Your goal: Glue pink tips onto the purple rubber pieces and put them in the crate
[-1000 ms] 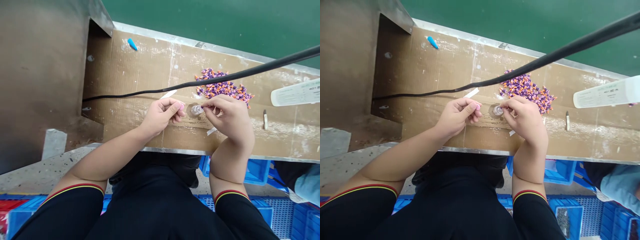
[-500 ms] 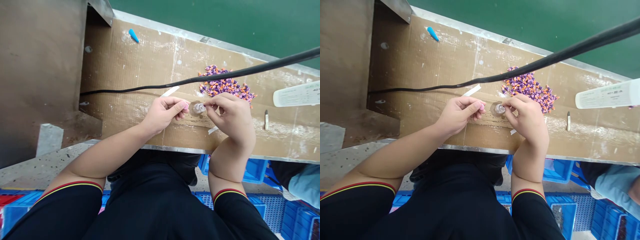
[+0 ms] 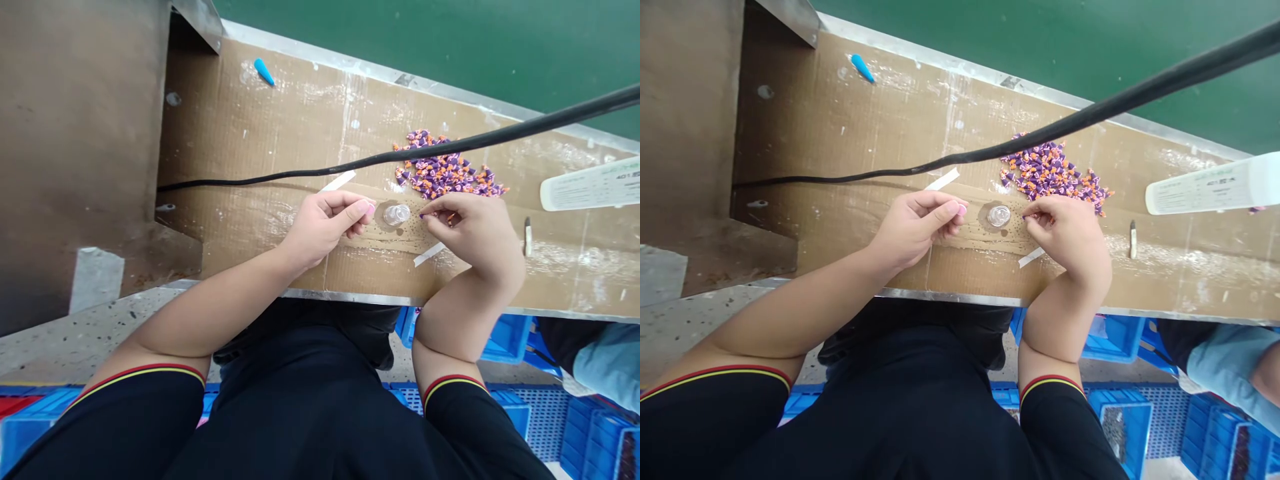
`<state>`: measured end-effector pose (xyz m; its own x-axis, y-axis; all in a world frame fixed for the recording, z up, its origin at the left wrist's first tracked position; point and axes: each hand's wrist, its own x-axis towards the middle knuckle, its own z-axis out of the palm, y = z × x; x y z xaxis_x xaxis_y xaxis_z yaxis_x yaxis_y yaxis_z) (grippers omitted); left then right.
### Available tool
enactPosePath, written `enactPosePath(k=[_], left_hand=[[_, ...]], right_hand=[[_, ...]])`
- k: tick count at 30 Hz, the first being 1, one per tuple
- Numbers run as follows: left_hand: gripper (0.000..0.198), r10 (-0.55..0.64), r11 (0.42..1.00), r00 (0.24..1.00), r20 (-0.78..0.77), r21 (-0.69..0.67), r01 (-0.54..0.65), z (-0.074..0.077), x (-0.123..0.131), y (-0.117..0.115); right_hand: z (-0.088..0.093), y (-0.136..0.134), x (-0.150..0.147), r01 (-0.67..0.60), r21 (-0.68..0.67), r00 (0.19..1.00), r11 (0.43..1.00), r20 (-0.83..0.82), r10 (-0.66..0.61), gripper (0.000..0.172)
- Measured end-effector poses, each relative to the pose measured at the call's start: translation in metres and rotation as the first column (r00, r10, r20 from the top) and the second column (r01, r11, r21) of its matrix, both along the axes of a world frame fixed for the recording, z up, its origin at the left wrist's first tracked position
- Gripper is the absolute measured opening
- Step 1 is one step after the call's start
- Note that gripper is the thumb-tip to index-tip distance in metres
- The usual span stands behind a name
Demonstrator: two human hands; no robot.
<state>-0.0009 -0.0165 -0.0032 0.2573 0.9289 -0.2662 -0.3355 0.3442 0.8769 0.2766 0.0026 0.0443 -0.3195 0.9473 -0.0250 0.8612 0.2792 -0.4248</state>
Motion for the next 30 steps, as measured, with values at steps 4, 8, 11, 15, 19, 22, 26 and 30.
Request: enactPosePath(k=[4,8,11,15,19,22,26,30], left_hand=[[0.032,0.003,1.000,1.000,-0.010,-0.001,-0.003,0.003,0.001,0.000],[0.031,0.007,1.000,1.000,-0.014,-0.005,-0.007,0.005,0.001,0.000],[0.030,0.010,1.000,1.000,-0.017,-0.011,-0.011,0.005,0.000,0.000],[0.029,0.010,1.000,1.000,-0.025,-0.012,-0.010,0.006,-0.001,0.000],[0.030,-0.003,1.000,0.999,-0.039,-0.022,0.002,0.007,0.000,-0.001],[0.030,-0.004,1.000,1.000,-0.026,-0.029,0.003,0.007,0.000,-0.001],[0.031,0.002,0.998,1.000,-0.013,-0.065,-0.003,0.008,-0.001,-0.001],[0.038,0.005,0.993,1.000,0.011,-0.117,-0.003,0.009,-0.001,0.000]], right_hand=[[-0.002,0.002,-0.009,-0.049,-0.038,0.999,0.998,0.011,0.050,0.015],[-0.006,0.000,-0.013,-0.051,0.007,0.999,0.999,0.013,0.051,0.014],[-0.008,-0.001,-0.013,-0.040,0.028,0.999,0.999,0.020,0.040,0.014],[-0.009,0.000,-0.013,-0.043,0.002,0.998,0.999,0.053,0.043,0.014],[-0.012,0.001,-0.015,-0.031,0.011,0.997,0.999,0.076,0.030,0.014],[-0.011,0.000,-0.014,-0.027,0.019,0.998,0.999,0.062,0.026,0.014],[-0.002,-0.004,-0.011,0.054,0.100,0.998,0.993,-0.043,-0.050,0.013],[-0.001,-0.012,-0.023,0.247,0.302,0.930,0.921,-0.341,-0.137,0.007]])
